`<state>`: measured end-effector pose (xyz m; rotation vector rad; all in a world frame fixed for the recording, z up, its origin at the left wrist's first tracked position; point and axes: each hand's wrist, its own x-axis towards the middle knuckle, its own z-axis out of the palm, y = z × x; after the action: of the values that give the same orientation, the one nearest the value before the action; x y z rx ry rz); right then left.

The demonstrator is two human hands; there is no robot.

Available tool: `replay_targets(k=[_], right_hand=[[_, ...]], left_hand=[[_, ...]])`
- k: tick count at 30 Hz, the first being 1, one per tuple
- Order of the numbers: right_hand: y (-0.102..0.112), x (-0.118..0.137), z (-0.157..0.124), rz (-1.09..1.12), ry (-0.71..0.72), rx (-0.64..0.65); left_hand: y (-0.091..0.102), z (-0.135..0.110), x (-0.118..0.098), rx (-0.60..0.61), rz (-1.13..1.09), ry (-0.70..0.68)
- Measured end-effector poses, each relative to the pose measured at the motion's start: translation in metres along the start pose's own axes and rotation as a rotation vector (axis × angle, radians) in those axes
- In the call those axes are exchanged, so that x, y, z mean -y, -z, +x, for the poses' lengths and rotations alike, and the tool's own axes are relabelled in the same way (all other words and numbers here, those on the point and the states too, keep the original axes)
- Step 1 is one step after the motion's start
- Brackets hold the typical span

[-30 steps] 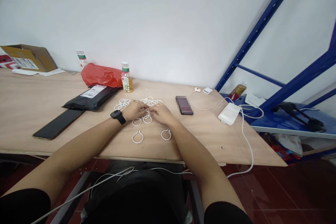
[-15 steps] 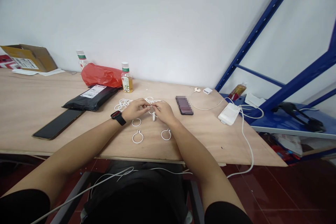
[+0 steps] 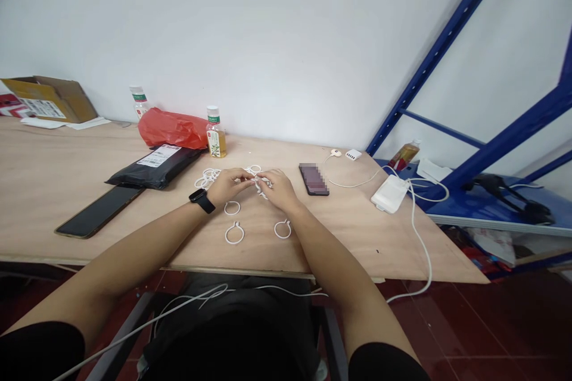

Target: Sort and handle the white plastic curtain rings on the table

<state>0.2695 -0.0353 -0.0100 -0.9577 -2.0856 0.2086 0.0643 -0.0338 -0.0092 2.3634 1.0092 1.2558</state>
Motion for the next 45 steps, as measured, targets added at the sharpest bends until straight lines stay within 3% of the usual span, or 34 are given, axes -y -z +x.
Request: replay_targets(k=[10, 19, 25, 35, 45], right_hand=[[0.0021, 0.0049, -0.0008, 0.122, 0.057, -0.017], [0.0012, 0.0034, -0.0006, 0.127, 0.065, -0.041], [0.0019, 0.0061, -0.0007, 0.14, 0.034, -0.044], [0.0025, 0.0061, -0.0011, 0.209, -0.019, -0.029], [0.0046, 0.0063, 0.0006, 0.276, -0.049, 0.009]], left_hand=[[-0.0011, -0.0007, 0.0019, -0.068, -0.038, 0.092], [0.0013, 0.0004, -0.0017, -0.017, -0.083, -0.008], [0.0011, 0.0001, -0.0011, 0.013, -0.131, 0.003], [-0.0025, -0.0005, 0.0008, 0.056, -0.201, 0.146], [0.0003, -0.0014, -0.0031, 0.084, -0.145, 0.084]])
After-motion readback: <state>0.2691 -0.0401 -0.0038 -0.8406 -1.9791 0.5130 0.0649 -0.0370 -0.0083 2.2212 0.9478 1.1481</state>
